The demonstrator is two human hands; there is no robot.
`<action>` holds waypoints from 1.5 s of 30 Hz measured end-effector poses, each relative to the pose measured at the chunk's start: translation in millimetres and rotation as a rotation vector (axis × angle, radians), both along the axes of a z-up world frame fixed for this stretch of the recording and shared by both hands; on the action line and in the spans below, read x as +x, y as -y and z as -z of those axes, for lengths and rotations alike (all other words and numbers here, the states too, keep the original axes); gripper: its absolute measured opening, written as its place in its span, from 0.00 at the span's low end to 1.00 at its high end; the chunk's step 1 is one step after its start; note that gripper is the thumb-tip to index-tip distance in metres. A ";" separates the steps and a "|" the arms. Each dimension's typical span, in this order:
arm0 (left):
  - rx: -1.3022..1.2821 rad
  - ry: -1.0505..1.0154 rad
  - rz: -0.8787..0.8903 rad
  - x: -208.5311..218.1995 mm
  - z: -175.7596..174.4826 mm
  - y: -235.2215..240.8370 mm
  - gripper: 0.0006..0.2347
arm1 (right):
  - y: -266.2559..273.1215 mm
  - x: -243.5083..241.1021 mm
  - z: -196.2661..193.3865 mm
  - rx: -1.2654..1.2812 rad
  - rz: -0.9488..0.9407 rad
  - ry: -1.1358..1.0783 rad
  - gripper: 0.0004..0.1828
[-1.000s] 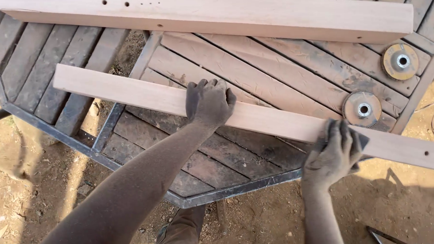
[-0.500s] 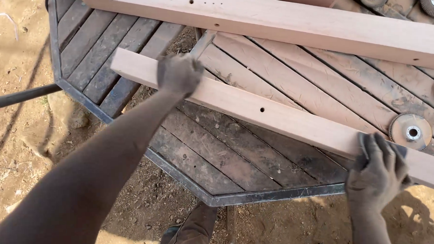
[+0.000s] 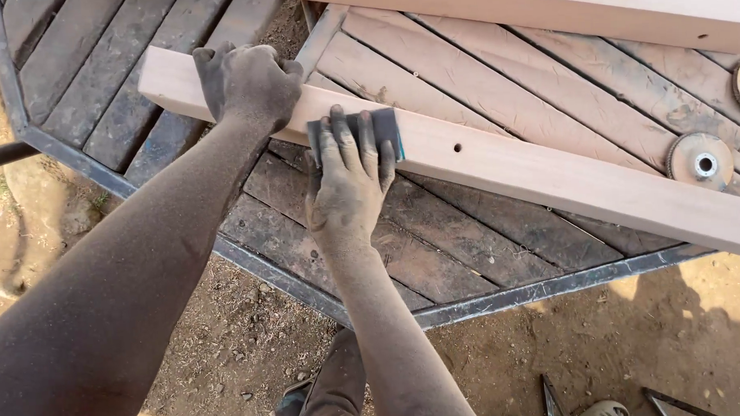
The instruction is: A person is manually sanding a wooden beam with sandpaper on a workbench.
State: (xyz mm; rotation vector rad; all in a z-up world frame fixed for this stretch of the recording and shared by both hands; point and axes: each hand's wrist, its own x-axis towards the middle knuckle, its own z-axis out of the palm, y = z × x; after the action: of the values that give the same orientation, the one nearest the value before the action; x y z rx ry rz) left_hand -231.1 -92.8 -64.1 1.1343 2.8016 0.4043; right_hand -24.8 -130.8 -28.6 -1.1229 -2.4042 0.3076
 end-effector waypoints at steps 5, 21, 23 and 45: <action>-0.062 -0.067 -0.033 24.1 -34.8 8.0 0.16 | -46.5 98.1 -0.7 0.026 -0.113 0.138 0.27; 0.014 0.008 -0.031 21.7 -33.8 7.0 0.15 | -22.3 54.8 -6.0 0.020 0.104 0.095 0.20; 0.078 0.038 0.005 17.0 -24.8 11.7 0.15 | -40.6 104.2 -11.7 0.020 0.006 0.109 0.22; 0.175 0.094 -0.004 8.2 -8.6 4.2 0.12 | -102.3 174.6 -25.9 0.060 0.108 0.120 0.22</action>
State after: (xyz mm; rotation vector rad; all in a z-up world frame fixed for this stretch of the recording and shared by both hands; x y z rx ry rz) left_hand -222.9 -97.0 -55.4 1.1091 2.7315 0.6964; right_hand 149.8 -28.5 -2.6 -1.2711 -2.4273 0.1348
